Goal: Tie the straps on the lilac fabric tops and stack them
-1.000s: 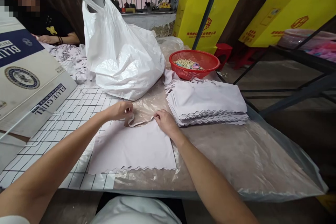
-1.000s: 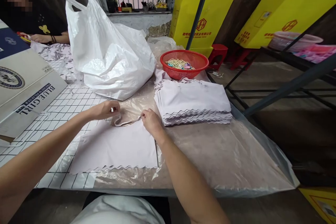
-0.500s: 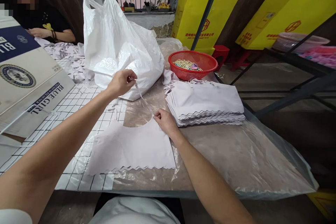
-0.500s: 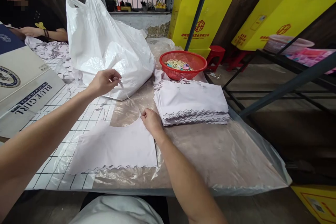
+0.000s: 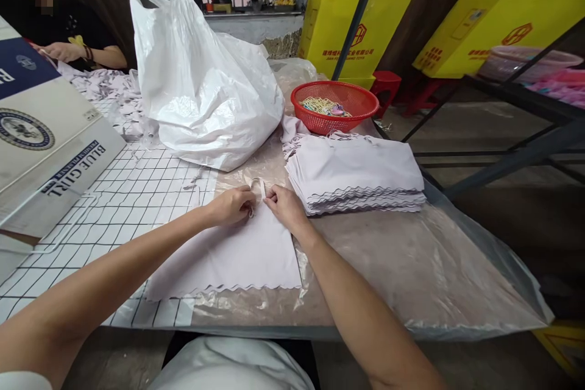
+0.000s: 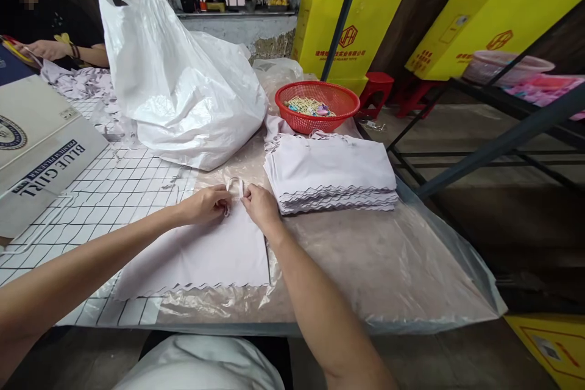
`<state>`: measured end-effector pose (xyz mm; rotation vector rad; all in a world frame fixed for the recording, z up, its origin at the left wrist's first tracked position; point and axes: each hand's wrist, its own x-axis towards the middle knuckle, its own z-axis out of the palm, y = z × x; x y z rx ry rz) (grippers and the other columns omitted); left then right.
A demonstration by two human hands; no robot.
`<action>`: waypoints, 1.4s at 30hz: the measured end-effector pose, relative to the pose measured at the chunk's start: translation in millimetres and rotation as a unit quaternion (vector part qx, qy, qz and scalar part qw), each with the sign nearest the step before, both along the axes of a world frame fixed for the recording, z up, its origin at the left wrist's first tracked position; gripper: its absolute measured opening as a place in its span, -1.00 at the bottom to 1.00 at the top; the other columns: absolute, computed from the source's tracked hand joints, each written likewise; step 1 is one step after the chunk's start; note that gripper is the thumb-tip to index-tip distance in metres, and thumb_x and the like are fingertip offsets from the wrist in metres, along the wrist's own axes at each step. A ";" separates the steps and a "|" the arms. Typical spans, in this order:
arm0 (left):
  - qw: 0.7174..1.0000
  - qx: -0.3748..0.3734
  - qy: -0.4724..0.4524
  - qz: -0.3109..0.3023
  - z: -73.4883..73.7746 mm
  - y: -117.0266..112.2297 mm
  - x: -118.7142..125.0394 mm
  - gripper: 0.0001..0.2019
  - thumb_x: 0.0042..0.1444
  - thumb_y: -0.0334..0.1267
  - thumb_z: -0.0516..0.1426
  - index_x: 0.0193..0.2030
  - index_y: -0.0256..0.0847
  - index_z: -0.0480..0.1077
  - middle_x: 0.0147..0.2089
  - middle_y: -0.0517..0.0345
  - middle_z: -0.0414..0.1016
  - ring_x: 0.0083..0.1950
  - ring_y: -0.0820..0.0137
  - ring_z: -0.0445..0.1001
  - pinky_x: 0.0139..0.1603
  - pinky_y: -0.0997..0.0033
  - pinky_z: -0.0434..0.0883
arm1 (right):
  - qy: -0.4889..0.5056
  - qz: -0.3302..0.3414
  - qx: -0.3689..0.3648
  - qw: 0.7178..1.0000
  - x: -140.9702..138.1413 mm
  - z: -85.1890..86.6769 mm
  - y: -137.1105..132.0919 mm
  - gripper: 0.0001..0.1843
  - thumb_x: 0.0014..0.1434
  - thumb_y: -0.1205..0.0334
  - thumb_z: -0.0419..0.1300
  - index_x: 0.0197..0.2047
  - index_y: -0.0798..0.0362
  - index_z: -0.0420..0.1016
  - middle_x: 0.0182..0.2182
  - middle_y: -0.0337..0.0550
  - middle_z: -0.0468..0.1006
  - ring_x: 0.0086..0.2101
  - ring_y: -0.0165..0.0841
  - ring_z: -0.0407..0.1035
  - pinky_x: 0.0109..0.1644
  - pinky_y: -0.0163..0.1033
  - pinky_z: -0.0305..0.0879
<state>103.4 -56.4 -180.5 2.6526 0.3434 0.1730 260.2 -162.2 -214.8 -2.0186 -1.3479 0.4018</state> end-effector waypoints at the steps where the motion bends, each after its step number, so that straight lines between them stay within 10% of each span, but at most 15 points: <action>1: 0.999 -0.032 -0.001 -0.012 0.6 -0.8 -5.8 -0.76 -0.08 -0.47 0.08 -0.27 -0.24 0.49 -0.26 0.05 0.44 -0.30 0.37 0.44 -0.27 0.43 0.38 | 0.001 0.000 0.001 1.000 0.2 -0.1 0.1 -0.88 0.13 0.36 0.27 -0.41 0.03 0.42 -0.48 -0.28 0.50 -0.44 -0.40 0.34 -0.30 -0.32 0.16; 7: 0.970 -0.198 -0.014 0.139 13.5 -2.0 -32.9 -0.79 0.09 -0.10 0.15 -0.32 -0.21 0.48 -0.40 0.11 0.53 -0.41 0.38 0.41 -0.40 0.44 0.30 | 0.010 0.003 0.004 1.000 2.6 -0.3 1.3 -0.84 0.11 0.39 0.27 -0.45 0.03 0.40 -0.49 -0.28 0.49 -0.46 -0.41 0.33 -0.32 -0.33 0.16; 14: 0.936 -0.169 -0.010 0.307 -11.8 -6.3 -5.2 -0.52 -0.05 0.10 0.25 -0.71 -0.16 0.23 -0.70 0.22 0.25 -0.60 0.45 0.18 -0.53 0.42 0.04 | 0.009 0.012 0.015 1.000 4.2 -2.9 1.8 -0.86 0.09 0.38 0.25 -0.46 0.03 0.40 -0.52 -0.30 0.47 -0.48 -0.43 0.31 -0.33 -0.34 0.18; 20: 0.915 -0.275 -0.034 0.292 -16.8 -2.2 18.9 -0.61 -0.23 -0.15 0.35 -0.77 -0.19 0.24 -0.77 0.29 0.17 -0.65 0.53 0.11 -0.57 0.45 -0.01 | 0.020 0.030 0.049 0.998 5.7 1.4 -1.6 -0.91 0.10 0.39 0.20 -0.41 0.05 0.41 -0.49 -0.27 0.47 -0.43 -0.42 0.33 -0.28 -0.33 0.23; 26: 0.866 -0.415 -0.133 0.246 -4.6 -3.2 14.5 -0.56 -0.19 0.14 0.30 -0.57 -0.23 0.36 -0.56 0.16 0.39 -0.54 0.50 0.29 -0.52 0.48 0.14 | 0.176 0.052 0.123 0.975 3.0 13.5 -5.1 -0.79 0.21 0.11 0.10 -0.33 0.06 0.42 -0.44 -0.25 0.47 -0.44 -0.42 0.32 -0.32 -0.32 0.23; 42: 0.794 -0.503 -0.216 0.265 6.2 -4.2 25.7 -0.53 -0.31 0.09 0.40 -0.58 -0.25 0.34 -0.55 0.22 0.34 -0.51 0.57 0.24 -0.54 0.51 0.09 | 0.344 0.201 -0.008 0.917 4.6 23.7 -14.3 -0.50 0.04 -0.25 0.22 -0.46 0.08 0.43 -0.62 -0.41 0.08 -0.57 -0.52 -0.07 -0.50 -0.34 -0.13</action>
